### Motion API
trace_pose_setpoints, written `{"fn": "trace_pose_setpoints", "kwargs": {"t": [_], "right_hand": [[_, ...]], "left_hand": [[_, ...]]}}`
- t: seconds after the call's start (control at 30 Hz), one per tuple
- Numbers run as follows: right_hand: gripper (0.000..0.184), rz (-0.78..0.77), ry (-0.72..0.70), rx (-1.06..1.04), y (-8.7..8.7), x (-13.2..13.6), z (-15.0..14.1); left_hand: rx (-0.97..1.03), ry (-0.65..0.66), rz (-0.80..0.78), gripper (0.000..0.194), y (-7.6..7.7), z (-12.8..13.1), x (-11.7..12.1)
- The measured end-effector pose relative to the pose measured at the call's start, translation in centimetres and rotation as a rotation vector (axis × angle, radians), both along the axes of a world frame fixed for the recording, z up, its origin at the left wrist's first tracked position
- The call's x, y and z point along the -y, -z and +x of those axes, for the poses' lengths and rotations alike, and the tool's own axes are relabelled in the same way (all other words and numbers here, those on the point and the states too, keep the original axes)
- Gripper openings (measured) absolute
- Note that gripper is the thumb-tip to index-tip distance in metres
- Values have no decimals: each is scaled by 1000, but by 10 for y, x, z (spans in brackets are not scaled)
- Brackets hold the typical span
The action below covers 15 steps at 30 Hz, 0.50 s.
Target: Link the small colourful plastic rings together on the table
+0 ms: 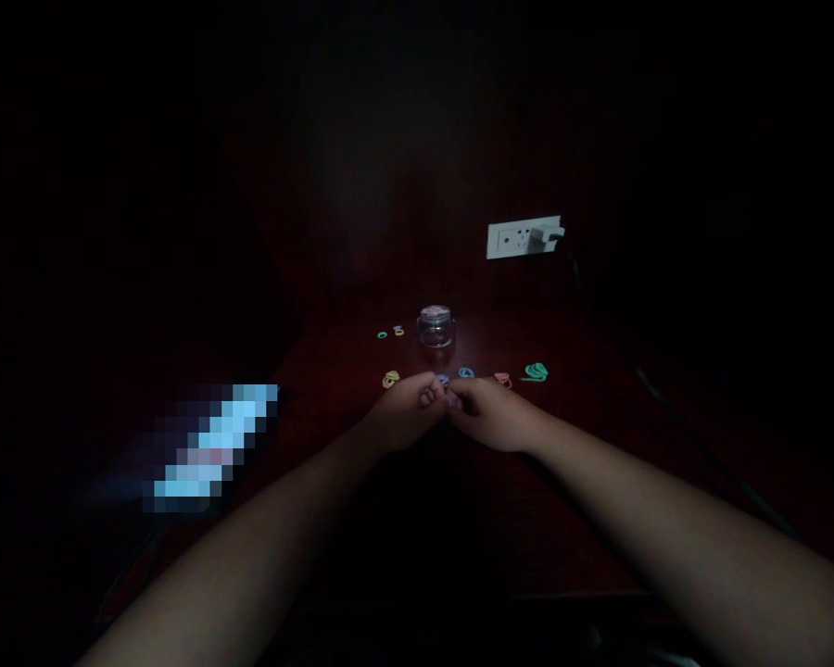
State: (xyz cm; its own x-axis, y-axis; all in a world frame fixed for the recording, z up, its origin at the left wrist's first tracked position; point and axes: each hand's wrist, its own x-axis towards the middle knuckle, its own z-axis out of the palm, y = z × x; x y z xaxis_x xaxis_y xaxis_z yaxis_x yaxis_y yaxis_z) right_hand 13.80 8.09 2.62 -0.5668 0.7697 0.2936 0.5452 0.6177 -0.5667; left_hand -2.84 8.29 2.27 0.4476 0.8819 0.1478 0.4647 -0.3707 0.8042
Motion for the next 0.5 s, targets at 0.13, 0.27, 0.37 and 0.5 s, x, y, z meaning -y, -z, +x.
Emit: {"fn": "trace_pose_setpoints", "kwargs": {"t": [0.13,0.27,0.37,0.5], "right_hand": [[12,-3,-14,4,1,0,1],[12,12,-10,10,0,1,1],[10,21,-12,17,0,1,1],[8,18,-11,29,0,1,0]], "left_hand": [[-13,4,7,16,0,0,0],[-55,5,34,15,-1,0,0],[-78,8,59,14,-1,-1,-1],[-98,19,62,14,-1,-1,-1]]}}
